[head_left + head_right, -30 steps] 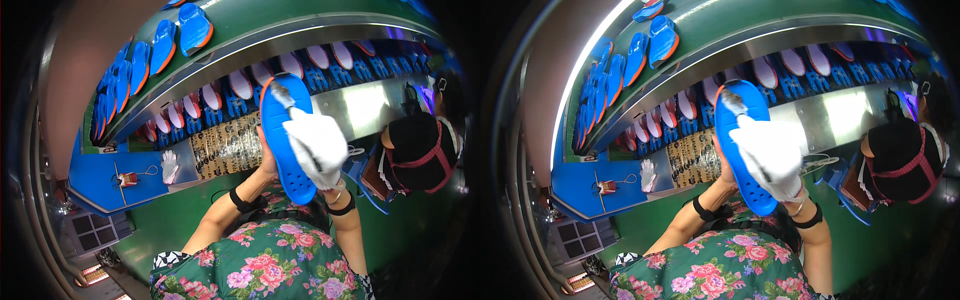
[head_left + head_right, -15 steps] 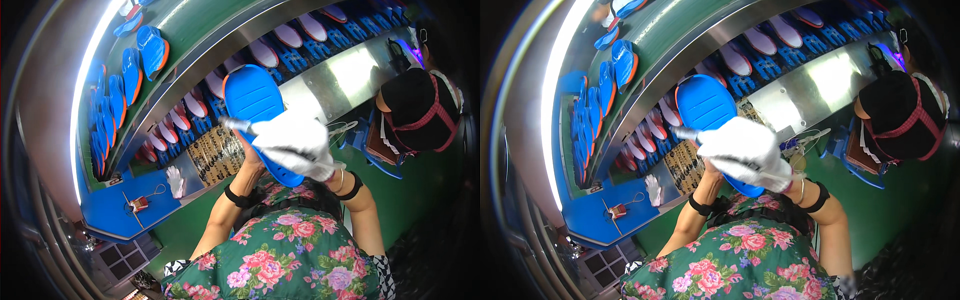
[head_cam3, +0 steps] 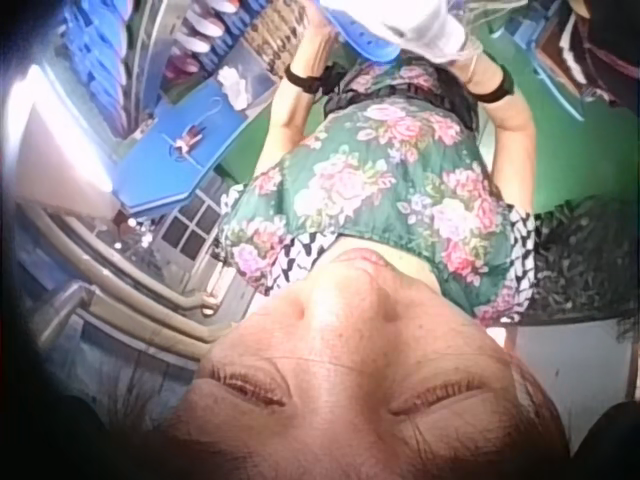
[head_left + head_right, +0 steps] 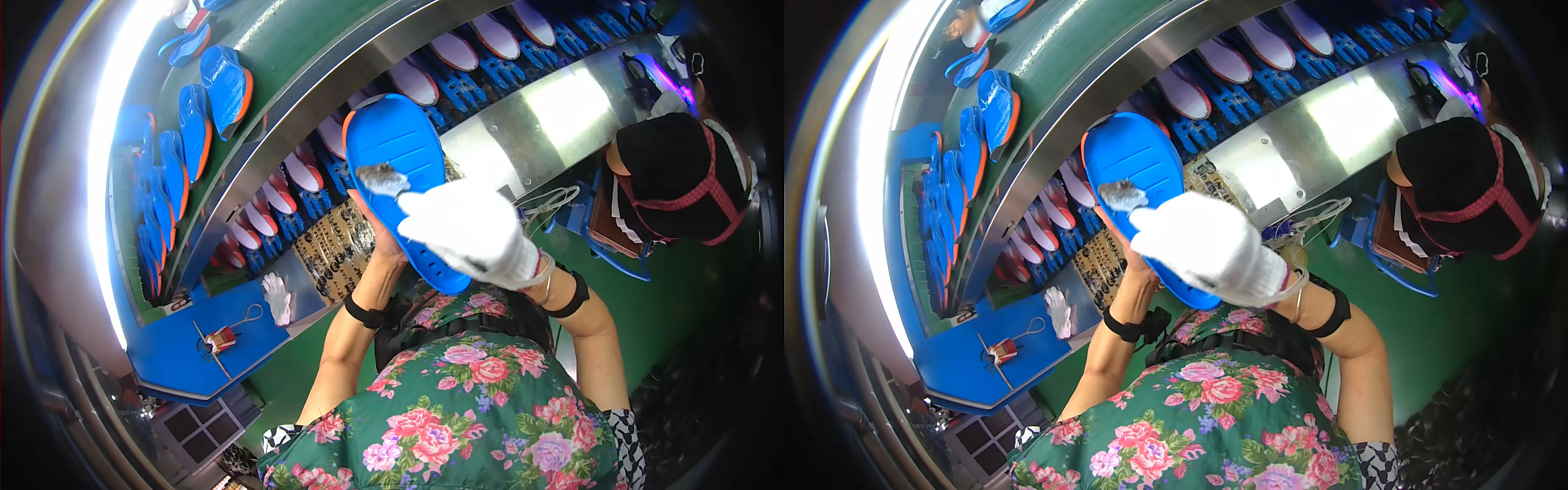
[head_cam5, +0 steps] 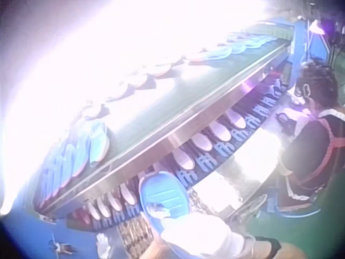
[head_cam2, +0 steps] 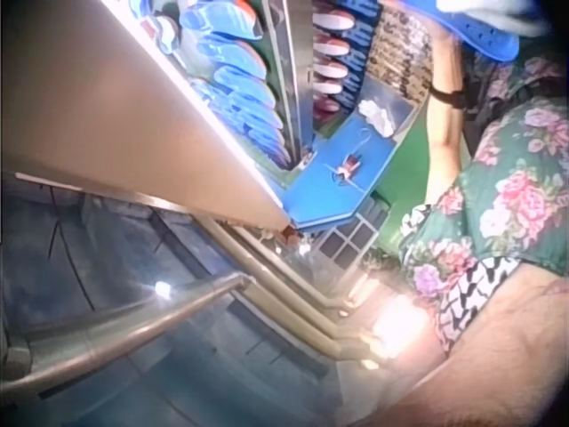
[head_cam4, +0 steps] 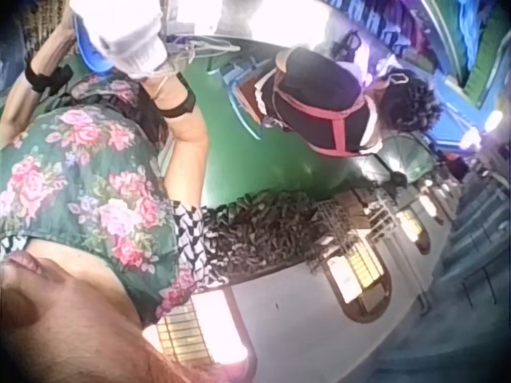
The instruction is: Applying glue to blue shoe soles with a brush at a manufacturing conveyor line.
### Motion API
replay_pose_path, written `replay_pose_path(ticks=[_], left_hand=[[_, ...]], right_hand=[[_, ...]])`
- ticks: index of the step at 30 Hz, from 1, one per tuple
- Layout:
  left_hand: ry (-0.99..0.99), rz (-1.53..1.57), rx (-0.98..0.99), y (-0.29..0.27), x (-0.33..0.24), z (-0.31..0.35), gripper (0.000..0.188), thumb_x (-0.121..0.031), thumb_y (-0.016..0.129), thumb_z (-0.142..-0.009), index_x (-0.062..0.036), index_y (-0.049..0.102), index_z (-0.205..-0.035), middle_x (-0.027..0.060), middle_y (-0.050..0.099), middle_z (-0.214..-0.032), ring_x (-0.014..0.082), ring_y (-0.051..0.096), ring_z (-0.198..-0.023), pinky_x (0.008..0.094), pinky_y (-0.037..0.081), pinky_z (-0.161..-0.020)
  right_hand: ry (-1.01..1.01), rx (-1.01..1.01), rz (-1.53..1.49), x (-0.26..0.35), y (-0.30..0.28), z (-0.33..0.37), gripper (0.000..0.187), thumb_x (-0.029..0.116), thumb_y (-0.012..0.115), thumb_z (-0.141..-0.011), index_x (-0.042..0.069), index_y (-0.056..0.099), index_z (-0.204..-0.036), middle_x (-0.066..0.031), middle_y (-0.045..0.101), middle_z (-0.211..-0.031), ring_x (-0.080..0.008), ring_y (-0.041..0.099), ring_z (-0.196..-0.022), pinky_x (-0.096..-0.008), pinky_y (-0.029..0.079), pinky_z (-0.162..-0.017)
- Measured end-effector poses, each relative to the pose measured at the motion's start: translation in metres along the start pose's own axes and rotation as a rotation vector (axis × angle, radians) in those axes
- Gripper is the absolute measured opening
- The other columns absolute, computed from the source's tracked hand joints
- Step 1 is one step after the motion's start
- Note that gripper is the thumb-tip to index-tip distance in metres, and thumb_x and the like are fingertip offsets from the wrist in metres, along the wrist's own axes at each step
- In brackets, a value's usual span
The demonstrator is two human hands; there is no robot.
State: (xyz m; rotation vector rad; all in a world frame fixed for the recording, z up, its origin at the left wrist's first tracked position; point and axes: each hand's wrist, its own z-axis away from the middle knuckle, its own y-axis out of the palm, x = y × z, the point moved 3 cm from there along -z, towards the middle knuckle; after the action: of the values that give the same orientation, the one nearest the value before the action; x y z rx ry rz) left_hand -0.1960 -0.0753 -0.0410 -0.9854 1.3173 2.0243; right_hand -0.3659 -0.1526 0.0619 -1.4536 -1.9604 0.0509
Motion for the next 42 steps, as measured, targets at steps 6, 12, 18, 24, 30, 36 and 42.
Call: replay_pose_path(ticks=[6, 12, 18, 24, 30, 36, 42], left_hand=[[-0.136, 0.112, -0.058, -0.008, -0.003, -0.005, 0.125, -0.104, 0.041, -0.084, -0.0123, 0.037, -0.168, 0.0166, 0.059, -0.156, 0.0376, 0.065, -0.133, 0.0556, 0.053, -0.115], [-0.156, 0.264, 0.148, -0.036, 0.010, -0.019, 0.135, -0.109, 0.035, -0.079, -0.0042, 0.039, -0.164, 0.0220, 0.063, -0.147, 0.0383, 0.068, -0.127, 0.0571, 0.057, -0.110], [-0.185, 0.534, 0.571, -0.021, 0.002, -0.028, 0.143, -0.113, 0.036, -0.070, 0.0016, 0.047, -0.154, 0.0256, 0.068, -0.135, 0.0397, 0.073, -0.116, 0.0560, 0.062, -0.099], [-0.179, 0.466, 0.428, -0.001, -0.008, -0.028, 0.140, -0.118, 0.037, -0.062, 0.0054, 0.061, -0.122, 0.0221, 0.072, -0.101, 0.0376, 0.071, -0.096, 0.0510, 0.061, -0.086], [-0.115, 0.464, 0.532, -0.006, -0.009, -0.038, 0.139, -0.116, 0.048, -0.060, 0.0008, 0.058, -0.136, 0.0225, 0.070, -0.113, 0.0404, 0.069, -0.105, 0.0583, 0.058, -0.096], [-0.069, 0.492, 0.507, -0.006, -0.012, -0.046, 0.138, -0.117, 0.048, -0.056, 0.0044, 0.062, -0.121, 0.0205, 0.072, -0.102, 0.0372, 0.066, -0.106, 0.0528, 0.056, -0.098], [-0.031, 0.514, 0.563, 0.006, -0.014, -0.051, 0.135, -0.115, 0.050, -0.059, 0.0029, 0.061, -0.124, 0.0157, 0.070, -0.105, 0.0300, 0.066, -0.099, 0.0483, 0.053, -0.099]], right_hand=[[0.266, -0.170, -0.328, -0.010, -0.003, 0.001, 0.021, 0.007, 0.084, -0.085, 0.006, 0.087, -0.105, -0.0143, 0.084, -0.109, -0.0315, 0.080, -0.098, -0.0425, 0.064, -0.090], [0.000, 0.081, -0.152, -0.001, 0.000, 0.000, 0.031, 0.009, 0.086, -0.085, 0.012, 0.085, -0.115, -0.0096, 0.083, -0.114, -0.0276, 0.078, -0.096, -0.0411, 0.063, -0.086], [0.150, -0.094, -0.158, -0.005, -0.002, 0.007, 0.029, 0.007, 0.083, -0.088, 0.009, 0.083, -0.116, -0.0115, 0.083, -0.113, -0.0277, 0.078, -0.095, -0.0406, 0.062, -0.085], [0.276, -0.069, -0.538, -0.007, 0.002, 0.020, 0.022, 0.007, 0.084, -0.086, 0.008, 0.084, -0.108, -0.0112, 0.083, -0.111, -0.0271, 0.078, -0.094, -0.0400, 0.062, -0.086], [0.090, 0.003, -0.117, 0.009, 0.006, 0.030, 0.029, 0.008, 0.086, -0.088, 0.012, 0.084, -0.117, -0.0104, 0.083, -0.112, -0.0279, 0.078, -0.093, -0.0386, 0.062, -0.084], [0.292, -0.120, -0.347, 0.004, 0.001, 0.041, 0.030, 0.007, 0.087, -0.087, 0.014, 0.084, -0.117, -0.0087, 0.082, -0.117, -0.0276, 0.078, -0.092, -0.0383, 0.063, -0.083], [0.191, -0.026, -0.251, 0.012, 0.002, 0.052, 0.025, 0.007, 0.087, -0.085, 0.012, 0.085, -0.110, -0.0093, 0.083, -0.112, -0.0292, 0.078, -0.095, -0.0389, 0.063, -0.085]])
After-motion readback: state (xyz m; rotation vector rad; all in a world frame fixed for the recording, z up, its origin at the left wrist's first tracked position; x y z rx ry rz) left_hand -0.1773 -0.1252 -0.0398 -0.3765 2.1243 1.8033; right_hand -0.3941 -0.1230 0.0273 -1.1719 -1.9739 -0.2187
